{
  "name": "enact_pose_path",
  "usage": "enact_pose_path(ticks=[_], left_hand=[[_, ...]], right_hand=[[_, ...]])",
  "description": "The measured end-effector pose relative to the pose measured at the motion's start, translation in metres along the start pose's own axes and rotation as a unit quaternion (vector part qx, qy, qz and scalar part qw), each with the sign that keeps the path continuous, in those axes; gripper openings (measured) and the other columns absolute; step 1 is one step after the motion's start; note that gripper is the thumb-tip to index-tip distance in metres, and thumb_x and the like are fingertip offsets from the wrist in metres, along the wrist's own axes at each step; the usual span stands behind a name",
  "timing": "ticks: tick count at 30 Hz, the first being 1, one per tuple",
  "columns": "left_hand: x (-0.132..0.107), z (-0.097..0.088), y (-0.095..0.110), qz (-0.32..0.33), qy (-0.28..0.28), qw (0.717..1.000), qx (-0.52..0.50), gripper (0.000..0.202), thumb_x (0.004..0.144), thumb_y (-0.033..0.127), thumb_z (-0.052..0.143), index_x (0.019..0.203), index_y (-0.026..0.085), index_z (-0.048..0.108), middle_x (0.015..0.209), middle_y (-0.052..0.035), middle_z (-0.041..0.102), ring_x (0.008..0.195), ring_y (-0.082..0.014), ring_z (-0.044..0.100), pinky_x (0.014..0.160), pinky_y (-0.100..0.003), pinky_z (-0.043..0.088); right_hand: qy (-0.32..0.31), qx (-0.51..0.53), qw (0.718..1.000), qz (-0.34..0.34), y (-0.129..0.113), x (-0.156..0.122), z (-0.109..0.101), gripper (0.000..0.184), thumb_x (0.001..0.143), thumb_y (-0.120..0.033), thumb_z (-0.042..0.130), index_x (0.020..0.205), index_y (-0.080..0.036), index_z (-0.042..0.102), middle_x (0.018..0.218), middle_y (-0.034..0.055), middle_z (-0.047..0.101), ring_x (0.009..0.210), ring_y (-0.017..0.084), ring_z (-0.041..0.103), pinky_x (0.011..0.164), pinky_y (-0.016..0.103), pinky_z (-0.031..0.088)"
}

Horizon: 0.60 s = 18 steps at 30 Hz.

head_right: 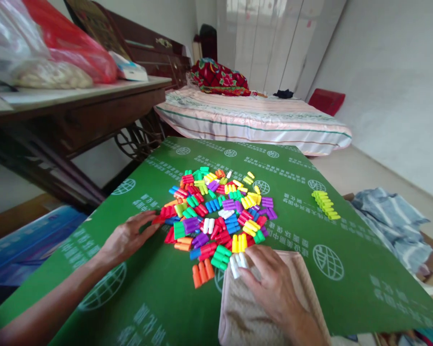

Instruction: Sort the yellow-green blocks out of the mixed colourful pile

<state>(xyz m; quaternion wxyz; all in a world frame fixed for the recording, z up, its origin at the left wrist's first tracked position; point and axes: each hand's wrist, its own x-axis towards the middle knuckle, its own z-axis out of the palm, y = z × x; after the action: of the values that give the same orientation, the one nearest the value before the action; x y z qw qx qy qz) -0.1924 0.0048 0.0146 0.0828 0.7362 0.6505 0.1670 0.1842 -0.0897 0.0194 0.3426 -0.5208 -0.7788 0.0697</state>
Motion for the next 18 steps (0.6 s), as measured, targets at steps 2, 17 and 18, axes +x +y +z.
enact_pose_path(ticks=[2,17,18], left_hand=[[-0.018,0.001,0.007,0.037,0.020,0.999,-0.004,0.053,0.087,0.057,0.033,0.117,0.024,0.062,0.131,-0.0050,0.058,0.127,-0.0218,0.049,0.114,-0.037,0.039],[-0.099,0.029,0.015,0.144,0.202,0.954,0.167,0.035,0.090,0.047,0.046,0.107,0.023,0.064,0.129,-0.0078,0.059,0.116,-0.0259,0.059,0.087,-0.039,0.061],[-0.105,0.031,0.015,0.153,0.194,0.954,0.171,0.034,0.089,0.046,0.048,0.109,0.023,0.063,0.132,-0.0081,0.057,0.118,-0.0263,0.057,0.089,-0.039,0.061]], right_hand=[[-0.033,-0.026,0.999,-0.014,-0.007,-0.005,0.008,0.028,0.082,-0.022,0.059,0.109,-0.024,0.067,0.105,0.0067,0.072,0.098,0.022,0.067,0.088,0.036,0.056],[-0.111,-0.053,0.992,0.030,-0.016,0.028,0.042,0.033,0.083,-0.013,0.053,0.110,-0.025,0.067,0.112,0.0066,0.069,0.101,0.023,0.065,0.088,0.035,0.053],[-0.117,-0.052,0.991,0.034,-0.016,0.032,0.044,0.032,0.083,-0.014,0.054,0.110,-0.026,0.066,0.114,0.0067,0.068,0.102,0.023,0.064,0.088,0.035,0.053]])
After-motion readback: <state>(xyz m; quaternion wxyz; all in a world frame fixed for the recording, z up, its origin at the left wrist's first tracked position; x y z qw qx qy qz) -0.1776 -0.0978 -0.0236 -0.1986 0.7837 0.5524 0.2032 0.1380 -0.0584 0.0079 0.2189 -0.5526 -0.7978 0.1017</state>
